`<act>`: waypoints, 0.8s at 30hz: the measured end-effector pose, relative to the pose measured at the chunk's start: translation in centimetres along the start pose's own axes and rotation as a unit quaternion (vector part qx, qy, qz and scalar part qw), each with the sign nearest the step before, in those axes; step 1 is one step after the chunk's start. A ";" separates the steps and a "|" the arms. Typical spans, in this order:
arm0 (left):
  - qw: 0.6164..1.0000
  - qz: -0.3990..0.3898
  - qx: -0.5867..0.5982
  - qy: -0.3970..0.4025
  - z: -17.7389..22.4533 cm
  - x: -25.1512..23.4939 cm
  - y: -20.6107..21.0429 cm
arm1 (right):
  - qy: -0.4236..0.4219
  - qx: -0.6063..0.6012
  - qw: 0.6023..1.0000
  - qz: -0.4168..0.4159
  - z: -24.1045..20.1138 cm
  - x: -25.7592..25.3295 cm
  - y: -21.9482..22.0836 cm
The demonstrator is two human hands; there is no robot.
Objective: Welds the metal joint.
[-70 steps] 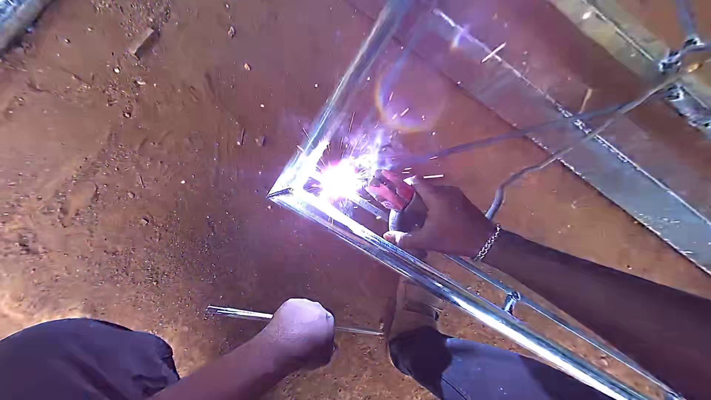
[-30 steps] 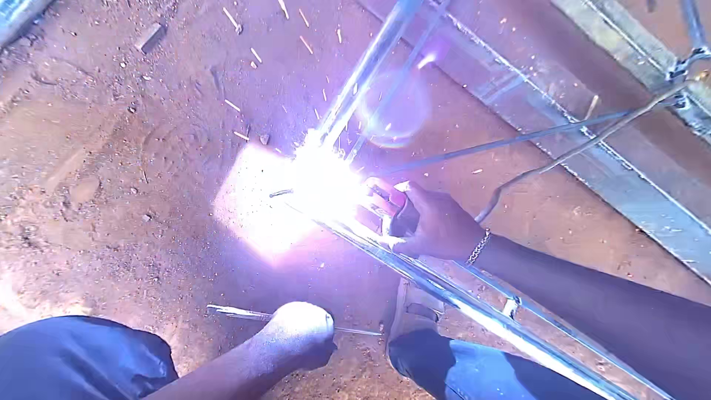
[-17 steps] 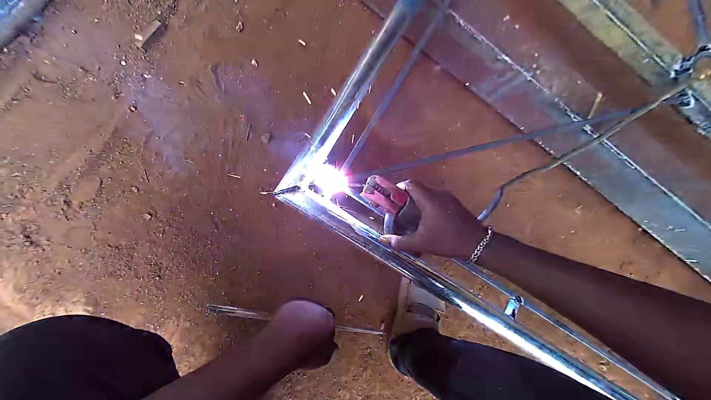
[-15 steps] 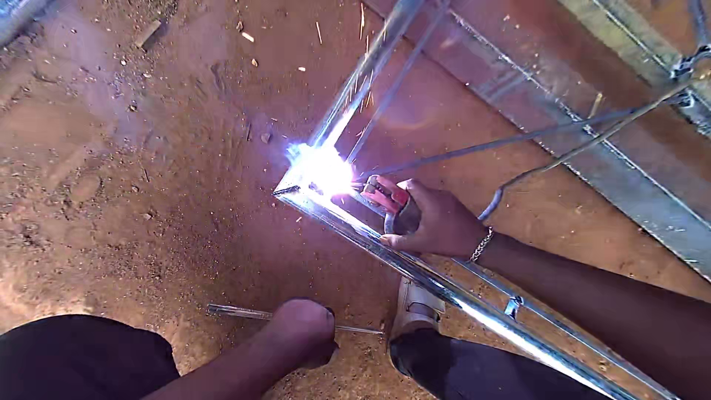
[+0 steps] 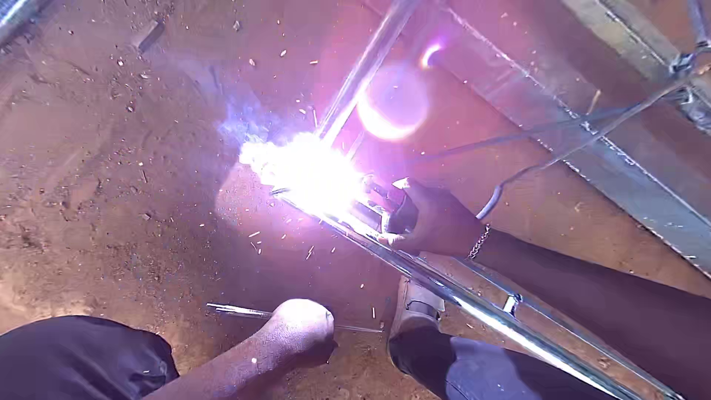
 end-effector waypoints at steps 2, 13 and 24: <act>0.999 -0.033 0.005 -0.020 0.8 0.6 -0.9 | 0.026 0.007 0.999 -0.024 -0.5 0.1 -0.4; 0.999 -0.030 0.008 -0.024 0.2 -0.3 -0.3 | 0.010 0.007 1.000 0.001 0.0 0.0 0.0; 0.999 -0.025 0.002 -0.046 -0.2 -1.1 0.2 | -0.008 -0.009 1.000 0.015 0.2 0.1 0.2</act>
Point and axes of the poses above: each hand's wrist, its own x-axis away from the middle knuckle, its own y-axis out of the palm, z = x × y, the point moved 3 cm from there along -x, towards the middle knuckle, and after that the axes turned 8 degrees about y, right-handed, at the moved point
